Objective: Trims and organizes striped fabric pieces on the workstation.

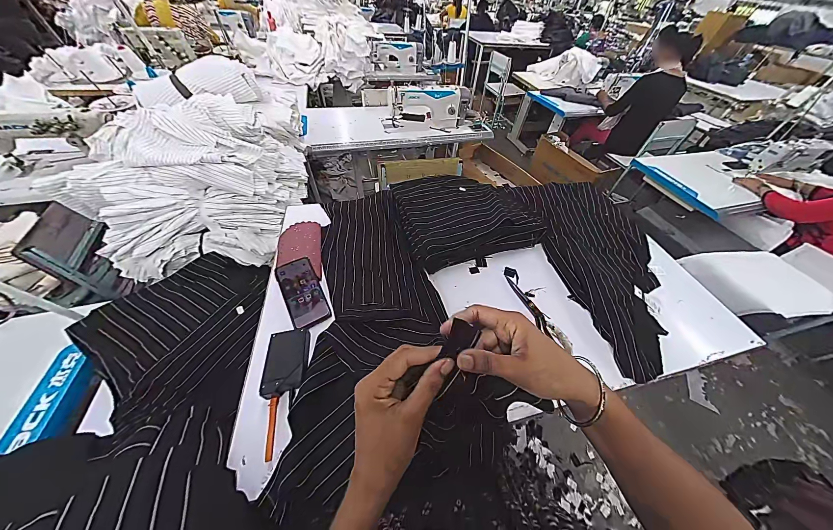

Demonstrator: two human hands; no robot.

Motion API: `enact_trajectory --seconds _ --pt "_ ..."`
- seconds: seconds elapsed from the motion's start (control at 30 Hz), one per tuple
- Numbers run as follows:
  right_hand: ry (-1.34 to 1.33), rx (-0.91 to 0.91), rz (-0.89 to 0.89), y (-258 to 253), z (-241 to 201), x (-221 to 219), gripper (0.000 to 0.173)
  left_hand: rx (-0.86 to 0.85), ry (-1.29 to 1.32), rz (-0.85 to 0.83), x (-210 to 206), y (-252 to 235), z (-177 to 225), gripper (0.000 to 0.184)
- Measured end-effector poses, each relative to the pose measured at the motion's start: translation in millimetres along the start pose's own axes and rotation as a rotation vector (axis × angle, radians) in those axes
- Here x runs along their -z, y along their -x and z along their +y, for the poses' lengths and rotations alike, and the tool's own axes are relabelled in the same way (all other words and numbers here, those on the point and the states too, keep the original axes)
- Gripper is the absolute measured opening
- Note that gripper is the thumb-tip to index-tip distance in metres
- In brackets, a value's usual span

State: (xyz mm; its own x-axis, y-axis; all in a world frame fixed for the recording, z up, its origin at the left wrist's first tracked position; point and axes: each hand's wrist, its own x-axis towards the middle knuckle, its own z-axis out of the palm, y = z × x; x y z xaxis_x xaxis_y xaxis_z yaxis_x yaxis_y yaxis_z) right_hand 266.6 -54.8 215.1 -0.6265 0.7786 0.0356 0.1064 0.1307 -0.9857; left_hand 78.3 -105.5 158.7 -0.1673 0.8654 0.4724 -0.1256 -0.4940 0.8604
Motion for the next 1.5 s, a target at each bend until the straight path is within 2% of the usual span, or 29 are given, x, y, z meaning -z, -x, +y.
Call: enact_trajectory --seconds 0.1,0.23,0.33,0.43,0.6,0.73,0.83,0.97,1.1,1.17,1.23,1.27,1.3,1.33,1.37,1.4,1.5 --pt "0.136 0.0 -0.036 3.5 1.2 4.6 0.016 0.039 0.011 0.037 -3.2 1.0 0.1 0.006" --pt "0.404 0.06 0.014 7.2 -0.7 8.6 0.029 0.04 -0.019 0.08 -7.1 1.2 -7.7 0.006" --pt "0.498 0.111 0.037 14.0 1.5 17.8 0.025 0.072 -0.014 0.092 -5.8 -0.3 -9.8 0.006" --pt "0.511 0.147 0.072 21.1 8.5 25.2 0.023 0.205 0.078 0.084 -9.1 -2.2 -9.7 0.008" --pt "0.414 0.183 0.15 18.1 43.5 23.1 0.018 0.565 0.263 0.02 -22.0 -6.5 -14.4 0.02" --pt "0.471 -0.049 0.118 19.8 130.9 40.5 0.016 0.703 0.28 0.022 -23.6 -2.8 -32.3 0.025" --pt "0.682 -0.319 0.26 39.3 182.9 79.1 0.023 0.742 0.295 0.014 -24.3 0.6 -41.0 0.029" --pt "0.817 -0.726 0.515 59.5 213.2 119.0 0.04 0.724 0.285 -0.017 -29.5 -3.0 -44.2 0.027" --pt "0.812 -0.866 0.595 71.0 228.9 124.1 0.054 0.647 0.189 -0.054 -35.2 -10.1 -48.4 0.021" --pt "0.812 -0.964 0.511 74.1 224.3 131.2 0.056 0.62 0.156 -0.075 -35.5 -13.5 -47.2 0.019" --pt "0.696 -0.971 0.425 82.1 217.2 140.1 0.049 0.607 0.142 -0.092 -35.3 -15.5 -45.6 0.018" --pt "0.541 -0.914 0.435 88.8 214.3 141.7 0.038 0.599 0.145 -0.099 -34.7 -16.5 -44.5 0.018" --pt "0.296 -0.824 0.475 97.7 213.1 138.8 0.023 0.593 0.145 -0.108 -34.4 -17.6 -43.0 0.019" --pt "-0.002 -0.735 0.5 106.8 208.7 129.1 0.017 0.588 0.146 -0.114 -34.3 -18.6 -41.4 0.019" --pt "-0.275 -0.666 0.488 115.8 201.4 115.8 0.022 0.585 0.147 -0.12 -33.9 -19.6 -40.1 0.019" --pt "-0.434 -0.606 0.441 124.5 194.4 101.1 0.025 0.582 0.148 -0.125 -33.8 -20.8 -39.6 0.019" --pt "-0.563 -0.439 0.348 146.5 174.9 51.4 0.023 0.569 0.144 -0.138 -33.0 -24.0 -38.0 0.019"
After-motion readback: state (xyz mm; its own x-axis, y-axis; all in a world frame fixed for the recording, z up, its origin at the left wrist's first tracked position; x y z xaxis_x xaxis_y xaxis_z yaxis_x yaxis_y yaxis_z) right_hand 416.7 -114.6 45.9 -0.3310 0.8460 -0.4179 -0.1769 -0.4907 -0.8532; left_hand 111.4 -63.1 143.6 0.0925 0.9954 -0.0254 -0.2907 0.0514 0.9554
